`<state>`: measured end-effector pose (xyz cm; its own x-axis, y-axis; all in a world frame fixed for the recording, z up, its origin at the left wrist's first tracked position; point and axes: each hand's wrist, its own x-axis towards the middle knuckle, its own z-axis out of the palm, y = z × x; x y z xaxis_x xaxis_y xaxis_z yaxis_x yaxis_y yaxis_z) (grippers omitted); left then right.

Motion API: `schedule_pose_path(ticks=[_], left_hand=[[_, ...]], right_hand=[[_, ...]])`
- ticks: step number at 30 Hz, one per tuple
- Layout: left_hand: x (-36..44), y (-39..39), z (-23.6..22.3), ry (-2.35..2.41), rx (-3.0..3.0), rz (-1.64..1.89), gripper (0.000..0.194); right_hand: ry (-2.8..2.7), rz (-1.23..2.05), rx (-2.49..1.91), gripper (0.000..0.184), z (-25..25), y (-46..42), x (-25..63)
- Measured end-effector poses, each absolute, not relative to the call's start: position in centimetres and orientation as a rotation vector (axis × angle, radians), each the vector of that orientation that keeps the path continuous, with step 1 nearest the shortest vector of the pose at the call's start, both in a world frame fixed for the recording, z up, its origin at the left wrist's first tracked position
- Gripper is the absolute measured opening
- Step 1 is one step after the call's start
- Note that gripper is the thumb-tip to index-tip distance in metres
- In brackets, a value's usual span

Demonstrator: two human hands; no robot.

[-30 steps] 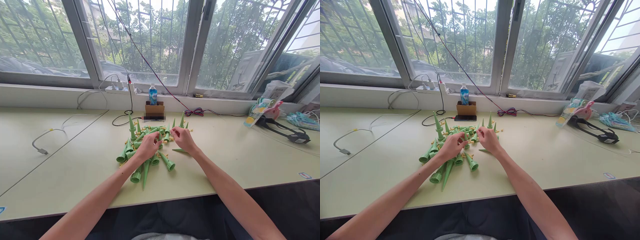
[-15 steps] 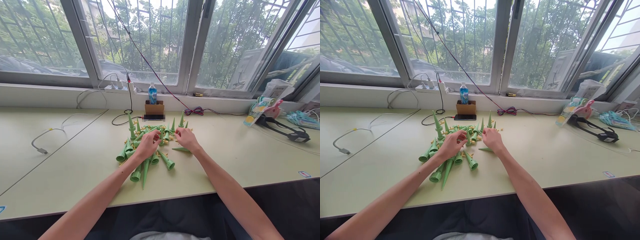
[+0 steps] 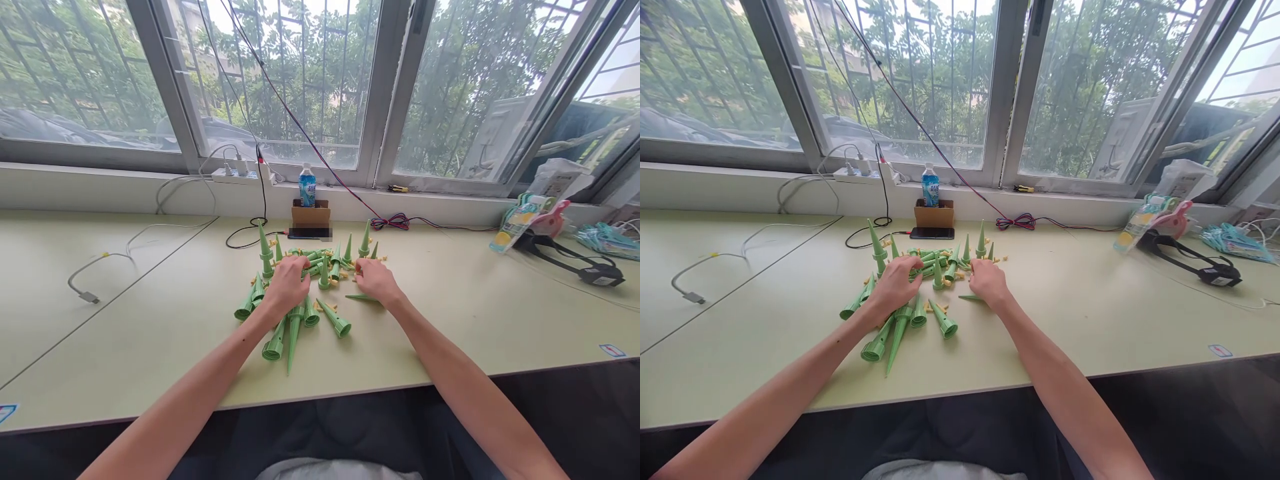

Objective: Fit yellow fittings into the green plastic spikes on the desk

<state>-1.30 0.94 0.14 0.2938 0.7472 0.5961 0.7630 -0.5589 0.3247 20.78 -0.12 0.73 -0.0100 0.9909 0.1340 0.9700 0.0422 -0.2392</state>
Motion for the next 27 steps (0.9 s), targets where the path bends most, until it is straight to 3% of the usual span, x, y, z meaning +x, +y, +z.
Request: schedule_pose_path(ticks=[10,15,21,27], left_hand=[[-1.4,1.5,-1.1,-1.54,-2.537,-0.952,0.005],[-1.4,1.5,-1.0,-1.586,-2.562,-0.939,0.006],[-0.9,0.7,0.0,-1.812,-2.589,-0.588,0.017],[-0.9,0.7,0.0,-1.83,-2.596,-0.59,0.017]], right_hand=[[-2.103,0.189,-2.038,0.018,0.8,-0.1,20.6],[-2.104,0.199,-2.046,0.02,0.8,-0.2,20.6],[-2.134,0.208,-2.048,0.024,1.1,-0.4,20.6],[-2.131,0.225,-2.063,0.025,0.9,-0.2,20.6]])
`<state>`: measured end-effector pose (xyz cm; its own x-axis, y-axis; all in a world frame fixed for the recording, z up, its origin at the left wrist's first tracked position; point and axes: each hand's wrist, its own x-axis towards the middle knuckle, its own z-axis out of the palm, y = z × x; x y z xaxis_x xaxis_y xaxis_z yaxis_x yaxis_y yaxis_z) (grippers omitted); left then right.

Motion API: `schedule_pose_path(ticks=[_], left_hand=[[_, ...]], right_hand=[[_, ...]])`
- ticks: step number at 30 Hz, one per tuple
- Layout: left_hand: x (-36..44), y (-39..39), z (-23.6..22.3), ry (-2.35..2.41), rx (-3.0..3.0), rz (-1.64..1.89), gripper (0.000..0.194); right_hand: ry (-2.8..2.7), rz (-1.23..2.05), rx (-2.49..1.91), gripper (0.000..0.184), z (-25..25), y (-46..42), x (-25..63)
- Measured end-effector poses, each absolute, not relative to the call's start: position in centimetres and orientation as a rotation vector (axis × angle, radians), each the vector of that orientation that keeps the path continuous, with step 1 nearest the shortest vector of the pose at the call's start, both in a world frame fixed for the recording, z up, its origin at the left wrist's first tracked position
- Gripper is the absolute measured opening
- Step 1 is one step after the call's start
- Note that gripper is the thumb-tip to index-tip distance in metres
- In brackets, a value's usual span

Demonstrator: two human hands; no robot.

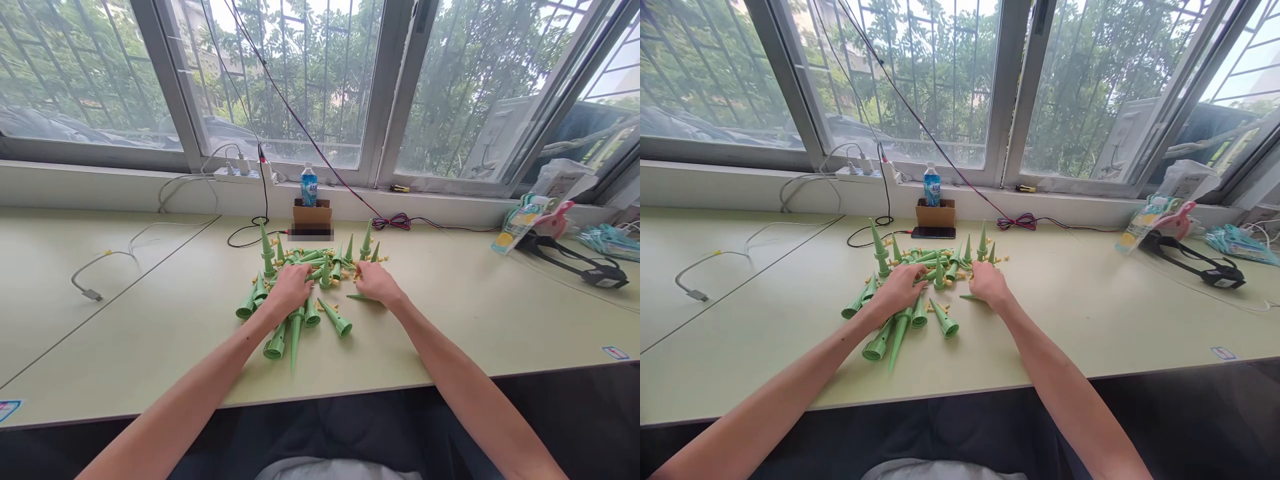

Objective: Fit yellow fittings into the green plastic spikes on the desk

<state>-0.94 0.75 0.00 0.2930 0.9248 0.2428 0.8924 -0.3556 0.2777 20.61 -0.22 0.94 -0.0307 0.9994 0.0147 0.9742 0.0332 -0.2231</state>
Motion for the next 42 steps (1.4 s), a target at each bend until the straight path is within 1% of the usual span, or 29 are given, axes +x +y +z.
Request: schedule_pose_path(ticks=[7,11,19,26,32,36,42], left_hand=[[-1.1,1.4,-0.5,1.733,2.451,0.577,0.013],[-1.3,1.7,-0.8,1.71,2.447,0.652,0.009],[-1.3,1.8,-0.7,1.723,2.435,0.625,0.015],[-1.2,1.4,-0.6,1.749,2.403,0.607,0.014],[-1.1,1.1,-0.3,1.744,2.403,0.556,0.011],[-1.2,1.4,-0.6,1.745,2.394,0.553,0.009],[-1.6,2.4,-1.5,1.684,2.428,0.644,0.014]], right_hand=[[-2.154,0.249,-2.04,0.021,0.7,0.1,20.7],[-2.128,0.279,-2.041,0.021,0.8,-0.1,20.7],[-2.106,0.303,-2.007,0.017,0.6,-0.2,20.7],[-2.091,0.32,-1.938,0.014,0.1,0.1,20.9],[-2.057,0.28,-1.894,0.016,-0.1,0.2,20.9],[-1.997,0.264,-1.757,0.014,0.2,0.0,20.6],[-1.896,0.34,-1.342,0.01,1.1,-0.7,19.6]])
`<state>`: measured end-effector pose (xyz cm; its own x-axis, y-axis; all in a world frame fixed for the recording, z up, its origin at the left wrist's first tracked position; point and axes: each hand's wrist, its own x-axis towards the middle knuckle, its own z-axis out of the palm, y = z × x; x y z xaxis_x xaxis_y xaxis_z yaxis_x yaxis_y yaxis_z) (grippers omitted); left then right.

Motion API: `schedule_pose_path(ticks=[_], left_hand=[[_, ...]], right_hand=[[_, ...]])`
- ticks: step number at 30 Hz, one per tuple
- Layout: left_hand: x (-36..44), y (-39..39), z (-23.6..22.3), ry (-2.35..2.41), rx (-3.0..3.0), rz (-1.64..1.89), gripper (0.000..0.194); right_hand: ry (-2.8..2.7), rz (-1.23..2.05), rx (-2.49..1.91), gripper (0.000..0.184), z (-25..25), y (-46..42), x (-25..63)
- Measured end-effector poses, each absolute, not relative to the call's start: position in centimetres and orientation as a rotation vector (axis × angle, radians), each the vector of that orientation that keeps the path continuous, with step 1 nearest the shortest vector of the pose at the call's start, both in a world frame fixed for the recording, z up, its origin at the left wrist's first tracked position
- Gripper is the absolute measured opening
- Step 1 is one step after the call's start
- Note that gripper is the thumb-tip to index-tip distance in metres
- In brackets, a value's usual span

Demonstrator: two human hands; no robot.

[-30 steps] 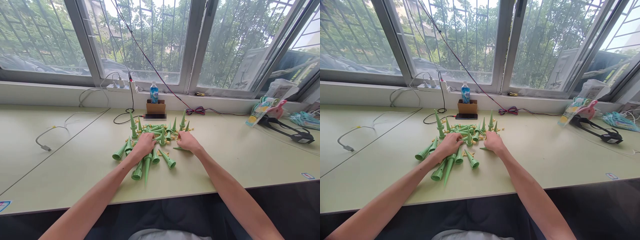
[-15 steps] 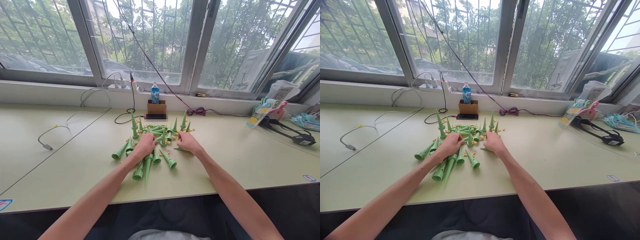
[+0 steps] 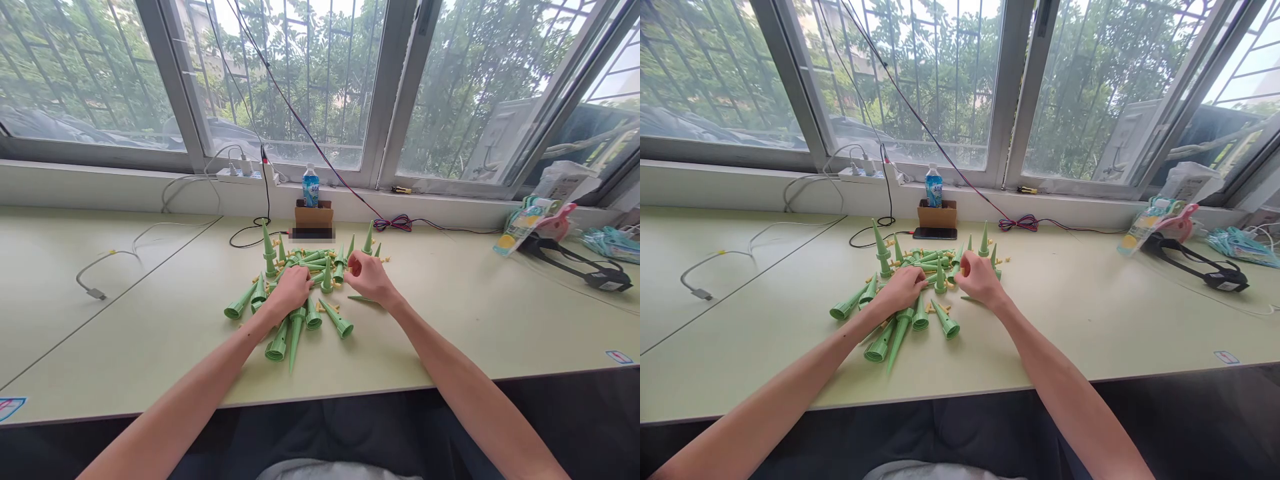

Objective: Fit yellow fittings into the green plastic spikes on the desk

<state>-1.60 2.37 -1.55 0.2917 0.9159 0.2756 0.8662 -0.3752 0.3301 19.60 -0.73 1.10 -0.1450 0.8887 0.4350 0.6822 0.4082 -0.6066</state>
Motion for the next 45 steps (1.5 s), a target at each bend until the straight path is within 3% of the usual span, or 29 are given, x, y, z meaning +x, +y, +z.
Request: schedule_pose_path(ticks=[10,18,36,45], left_hand=[[-1.3,1.9,-1.2,1.714,2.44,0.587,0.016],[-1.3,1.8,-1.1,1.693,2.42,0.594,0.016],[-0.9,1.4,-0.4,1.729,2.378,0.777,0.017],[-0.8,0.6,1.3,1.631,2.155,1.204,0.016]], right_hand=[[-2.128,1.034,-0.998,0.013,1.1,-1.9,18.8],[-2.327,0.788,-1.158,0.025,0.5,-1.3,18.3],[-2.349,0.716,-1.272,0.037,0.1,-1.1,18.2],[-2.321,0.753,-1.284,0.041,0.1,-1.1,18.3]])
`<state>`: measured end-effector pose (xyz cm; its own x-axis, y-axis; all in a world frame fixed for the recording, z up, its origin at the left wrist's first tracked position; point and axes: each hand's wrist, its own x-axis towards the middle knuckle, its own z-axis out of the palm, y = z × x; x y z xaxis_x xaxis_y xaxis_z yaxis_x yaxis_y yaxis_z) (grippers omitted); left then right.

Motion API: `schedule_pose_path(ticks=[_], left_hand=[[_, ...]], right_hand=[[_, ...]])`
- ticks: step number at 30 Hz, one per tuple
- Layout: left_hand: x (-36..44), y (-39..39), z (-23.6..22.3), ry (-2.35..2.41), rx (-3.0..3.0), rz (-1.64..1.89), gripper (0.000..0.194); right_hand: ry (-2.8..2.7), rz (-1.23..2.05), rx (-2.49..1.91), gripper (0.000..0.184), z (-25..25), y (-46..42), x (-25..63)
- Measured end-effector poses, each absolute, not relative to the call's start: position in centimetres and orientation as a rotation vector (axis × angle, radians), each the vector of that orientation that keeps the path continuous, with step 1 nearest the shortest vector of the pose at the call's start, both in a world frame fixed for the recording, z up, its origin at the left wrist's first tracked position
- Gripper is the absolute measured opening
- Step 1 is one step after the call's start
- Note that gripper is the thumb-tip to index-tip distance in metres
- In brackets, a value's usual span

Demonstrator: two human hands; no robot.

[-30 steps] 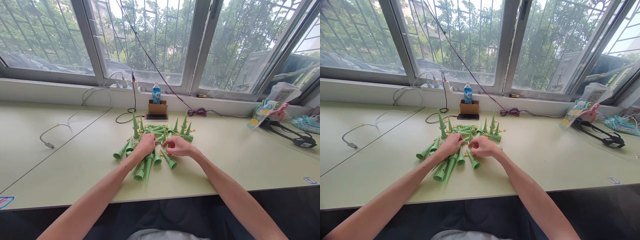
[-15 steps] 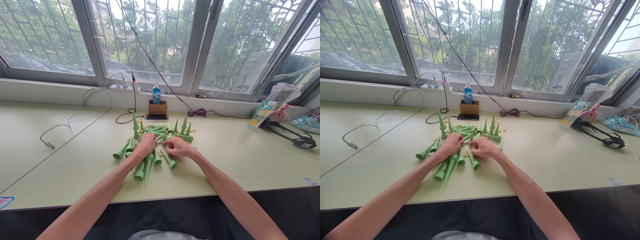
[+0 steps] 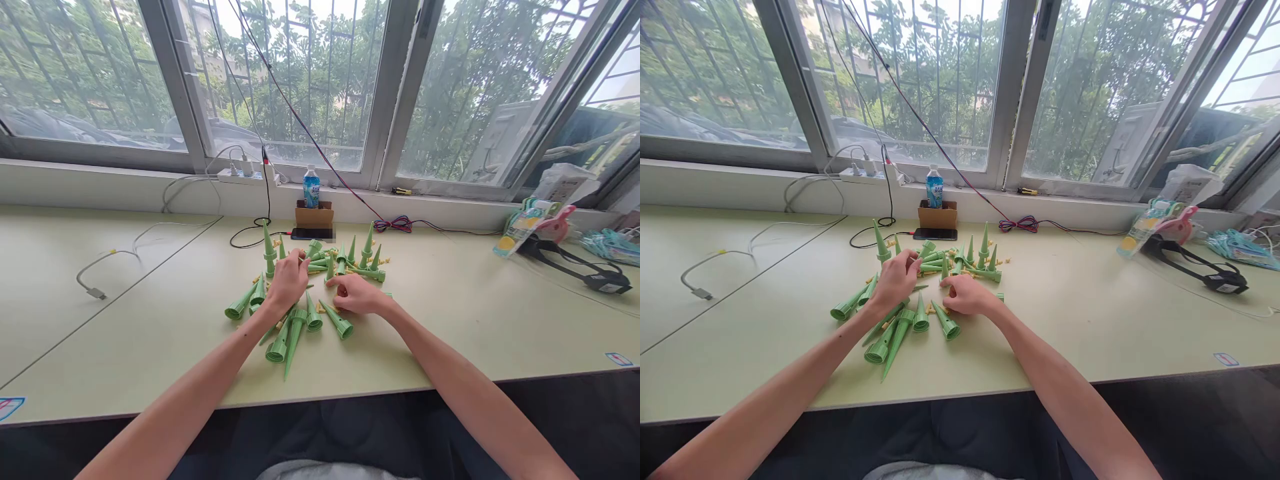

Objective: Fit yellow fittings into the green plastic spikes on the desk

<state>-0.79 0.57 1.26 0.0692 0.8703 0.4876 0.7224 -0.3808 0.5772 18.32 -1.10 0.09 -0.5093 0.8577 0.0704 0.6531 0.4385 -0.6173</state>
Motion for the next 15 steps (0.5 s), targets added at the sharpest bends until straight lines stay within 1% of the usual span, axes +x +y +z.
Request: schedule_pose_path(ticks=[2,6,9,11,15], left_hand=[[-0.7,0.4,1.5,1.556,2.079,1.294,0.018],[-0.4,-0.1,1.9,1.274,1.916,1.393,0.027],[-0.1,-0.6,2.3,1.043,1.813,1.409,0.03],[0.0,-1.0,2.7,0.933,1.78,1.419,0.03],[0.3,-1.5,3.1,0.771,1.716,1.372,0.025]], right_hand=[[-2.298,0.734,-1.235,0.037,-0.1,-1.1,18.3],[-2.16,0.591,-1.107,0.019,-0.1,-1.2,18.1],[-2.006,0.471,-1.054,0.015,0.2,-1.2,18.0],[-1.908,0.434,-1.04,0.019,0.4,-1.3,18.0],[-1.796,0.44,-1.024,0.04,0.9,-1.5,18.1]])
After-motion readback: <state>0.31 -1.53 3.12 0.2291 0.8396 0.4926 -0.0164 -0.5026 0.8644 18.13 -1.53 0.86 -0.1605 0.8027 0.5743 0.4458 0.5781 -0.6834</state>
